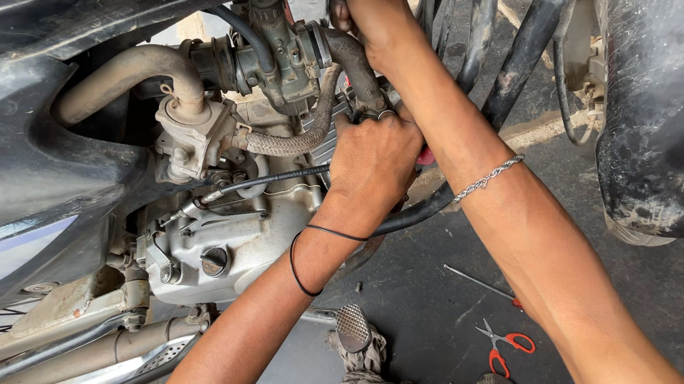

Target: The person uses a wrench to loosen and remove a hose clamp from a motorcycle engine. They then detach a flexible hose and manipulate the carburetor assembly, adjusting its position within the engine bay.

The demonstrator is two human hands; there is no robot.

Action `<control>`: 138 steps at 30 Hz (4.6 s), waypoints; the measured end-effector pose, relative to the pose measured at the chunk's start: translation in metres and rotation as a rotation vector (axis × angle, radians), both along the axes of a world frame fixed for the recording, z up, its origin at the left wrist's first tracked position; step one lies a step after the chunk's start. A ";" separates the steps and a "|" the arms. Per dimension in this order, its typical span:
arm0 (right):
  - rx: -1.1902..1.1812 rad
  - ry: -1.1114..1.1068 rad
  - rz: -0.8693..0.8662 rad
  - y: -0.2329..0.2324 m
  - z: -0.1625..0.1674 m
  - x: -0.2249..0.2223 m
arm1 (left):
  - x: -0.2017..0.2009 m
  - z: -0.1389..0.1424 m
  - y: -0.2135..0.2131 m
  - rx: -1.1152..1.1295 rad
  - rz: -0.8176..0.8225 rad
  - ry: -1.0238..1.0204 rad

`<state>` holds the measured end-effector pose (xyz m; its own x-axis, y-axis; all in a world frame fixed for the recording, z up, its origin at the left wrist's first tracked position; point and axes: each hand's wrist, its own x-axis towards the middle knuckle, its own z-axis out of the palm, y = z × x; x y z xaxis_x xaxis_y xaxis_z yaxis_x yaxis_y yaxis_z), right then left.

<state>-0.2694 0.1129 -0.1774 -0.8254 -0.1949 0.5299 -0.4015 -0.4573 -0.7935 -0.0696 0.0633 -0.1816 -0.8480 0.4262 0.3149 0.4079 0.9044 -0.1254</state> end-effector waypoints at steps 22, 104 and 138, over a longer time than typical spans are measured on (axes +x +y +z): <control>0.030 -0.412 0.271 0.007 0.003 -0.005 | -0.001 0.000 0.002 0.043 0.013 0.014; 0.132 0.128 -0.085 0.003 -0.017 -0.014 | -0.005 -0.010 0.001 0.015 0.008 0.075; -0.041 0.158 0.007 0.004 -0.004 0.013 | -0.004 -0.007 0.001 0.013 -0.006 0.078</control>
